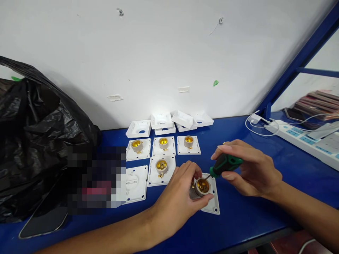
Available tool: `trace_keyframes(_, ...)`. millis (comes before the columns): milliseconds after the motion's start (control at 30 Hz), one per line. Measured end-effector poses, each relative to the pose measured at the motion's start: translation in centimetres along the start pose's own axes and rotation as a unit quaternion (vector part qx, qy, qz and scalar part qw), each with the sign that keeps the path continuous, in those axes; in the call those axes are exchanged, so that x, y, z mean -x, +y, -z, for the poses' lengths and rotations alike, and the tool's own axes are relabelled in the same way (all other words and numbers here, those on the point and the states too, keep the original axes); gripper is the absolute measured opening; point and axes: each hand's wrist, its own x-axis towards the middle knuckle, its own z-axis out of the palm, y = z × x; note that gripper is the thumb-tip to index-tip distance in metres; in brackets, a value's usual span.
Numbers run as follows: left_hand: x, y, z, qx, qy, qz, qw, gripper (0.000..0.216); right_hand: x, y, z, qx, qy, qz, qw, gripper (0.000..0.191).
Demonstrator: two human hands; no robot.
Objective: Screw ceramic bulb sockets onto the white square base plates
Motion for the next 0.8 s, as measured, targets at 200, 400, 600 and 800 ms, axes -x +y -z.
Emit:
trace_keyframes(200, 0.02, 0.05, -0.04, -0.003, 0.000, -0.002, 1.000, 0.034, 0.20, 0.21, 0.00, -0.030, -0.017, -0.027, 0.999, 0.061)
trace_keyframes(400, 0.00, 0.08, -0.03, -0.001, 0.000, 0.002, 1.000, 0.036, 0.30, 0.16, 0.20, -0.038, -0.056, -0.048, 0.997, 0.066)
trace_keyframes(600, -0.06, 0.12, -0.03, -0.002, -0.004, 0.000, 1.000, 0.036, 0.30, 0.26, -0.06, -0.056, -0.041, -0.035, 0.997, 0.066)
trace_keyframes(800, -0.08, 0.19, -0.03, 0.003, -0.005, -0.001, 1.000, 0.037, 0.22, 0.44, -0.21, -0.041, -0.015, -0.033, 0.999, 0.064)
